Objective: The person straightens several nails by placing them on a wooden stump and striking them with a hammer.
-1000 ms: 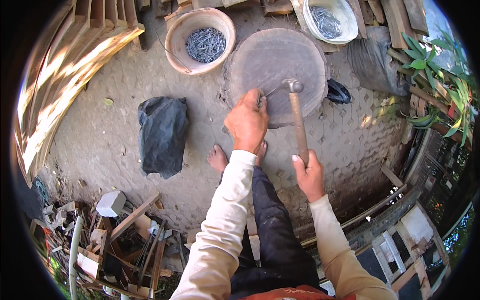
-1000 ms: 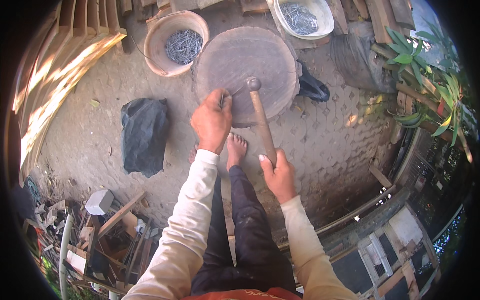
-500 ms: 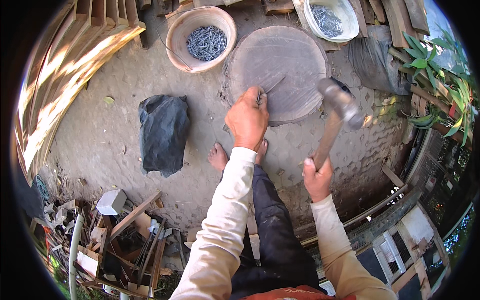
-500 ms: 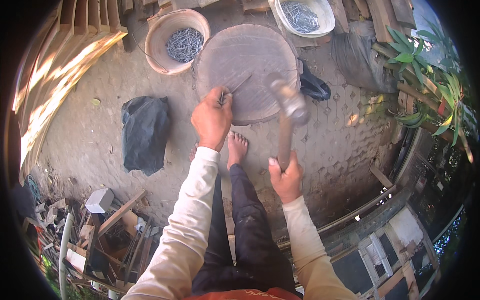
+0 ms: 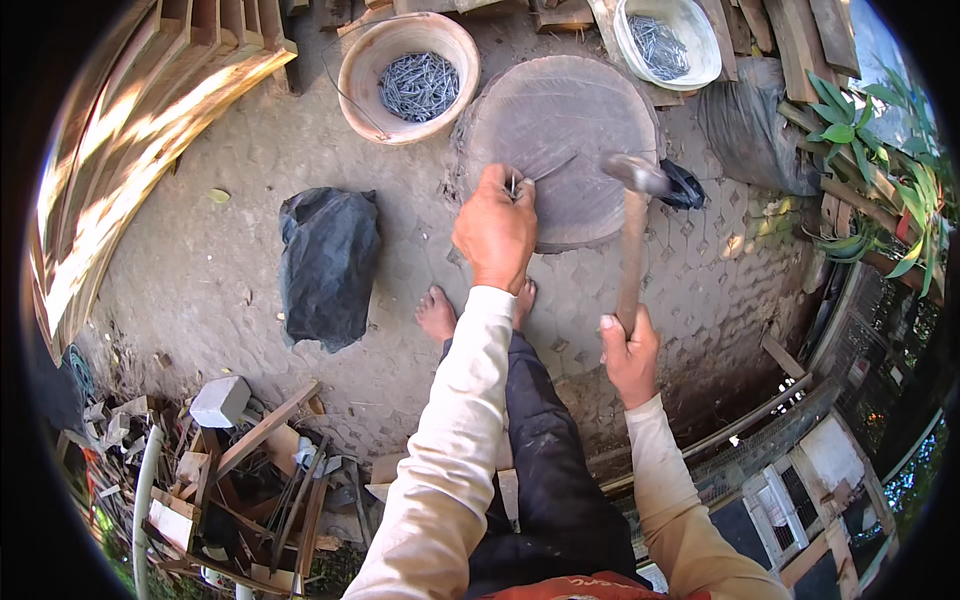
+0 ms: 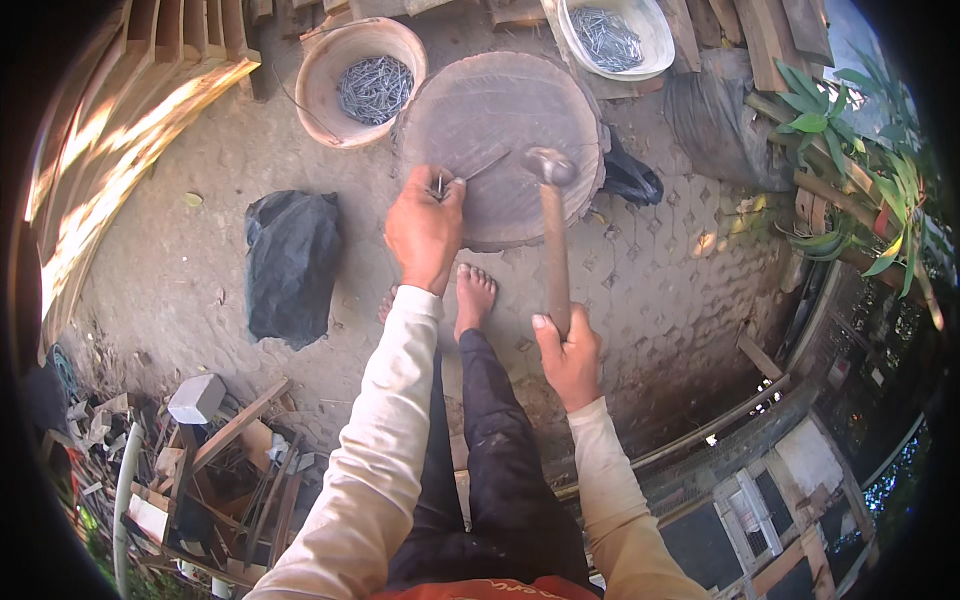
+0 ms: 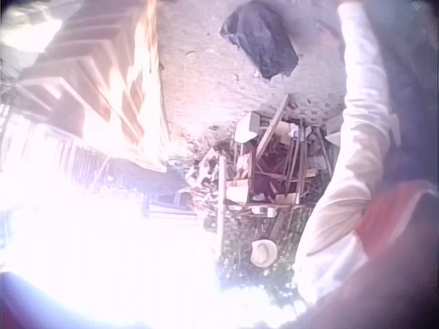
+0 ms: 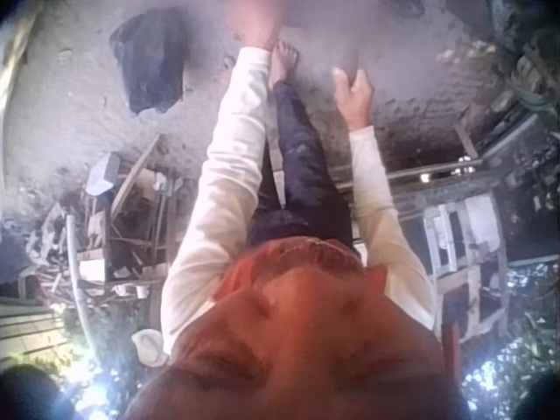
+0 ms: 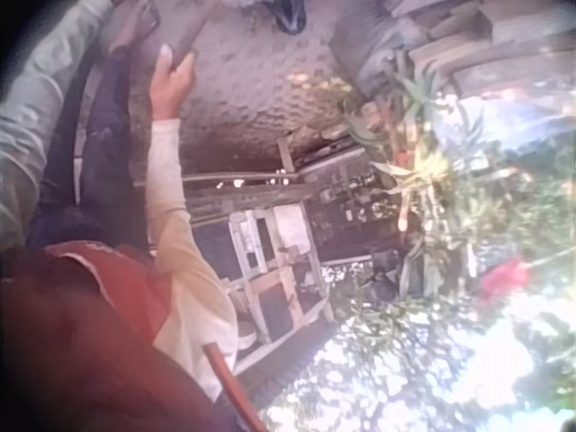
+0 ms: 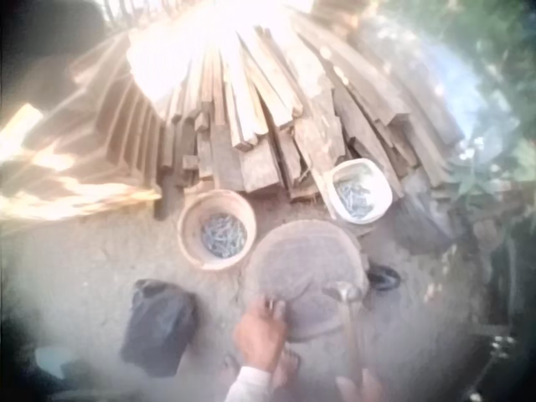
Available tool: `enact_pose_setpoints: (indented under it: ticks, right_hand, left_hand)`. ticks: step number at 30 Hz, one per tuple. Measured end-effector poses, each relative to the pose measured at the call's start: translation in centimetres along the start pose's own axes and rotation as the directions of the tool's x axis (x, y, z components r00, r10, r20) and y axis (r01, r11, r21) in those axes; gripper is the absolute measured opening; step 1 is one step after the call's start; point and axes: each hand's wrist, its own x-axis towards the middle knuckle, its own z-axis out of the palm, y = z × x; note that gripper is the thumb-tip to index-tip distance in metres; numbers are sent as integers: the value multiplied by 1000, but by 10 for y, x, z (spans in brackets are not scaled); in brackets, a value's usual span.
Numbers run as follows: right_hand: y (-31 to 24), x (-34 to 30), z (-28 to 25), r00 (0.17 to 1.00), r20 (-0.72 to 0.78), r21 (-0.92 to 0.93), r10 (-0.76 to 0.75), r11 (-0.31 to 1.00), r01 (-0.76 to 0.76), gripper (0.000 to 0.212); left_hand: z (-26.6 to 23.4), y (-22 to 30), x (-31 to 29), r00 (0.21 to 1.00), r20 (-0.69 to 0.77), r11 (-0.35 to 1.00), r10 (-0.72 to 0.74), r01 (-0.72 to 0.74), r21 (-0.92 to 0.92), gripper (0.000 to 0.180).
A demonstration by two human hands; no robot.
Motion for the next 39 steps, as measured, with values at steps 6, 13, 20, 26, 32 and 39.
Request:
enact_pose_setpoints:
  ticks: [6, 13, 20, 26, 32, 39]
  right_hand:
    - [-21, 13, 13, 997, 74, -154, -7, 988, 18, 29]
    - [-29, 15, 13, 989, 29, -196, -146, 969, 148, 28]
    - [-30, 11, 6, 986, -2, -143, -164, 976, 162, 26]
    - [-17, 23, 8, 995, 10, -293, -103, 951, 101, 24]
    - [6, 22, 9, 975, -100, -109, -199, 976, 188, 27]
    - [-11, 13, 5, 973, 33, -194, -230, 953, 232, 27]
  left_hand:
    - [3, -3, 4, 999, -29, 999, -16, 17, 43, 20]
    - [5, -4, 3, 999, -36, 999, -1, 3, 54, 20]
    - [3, -6, 2, 999, -29, 999, 27, -26, 44, 19]
    - [3, -3, 0, 999, -30, 999, 33, -32, 37, 20]
    - [5, -4, 4, 1000, -20, 999, 22, -21, 49, 21]
    - [6, -6, 7, 1000, -3, 998, 8, -7, 61, 21]
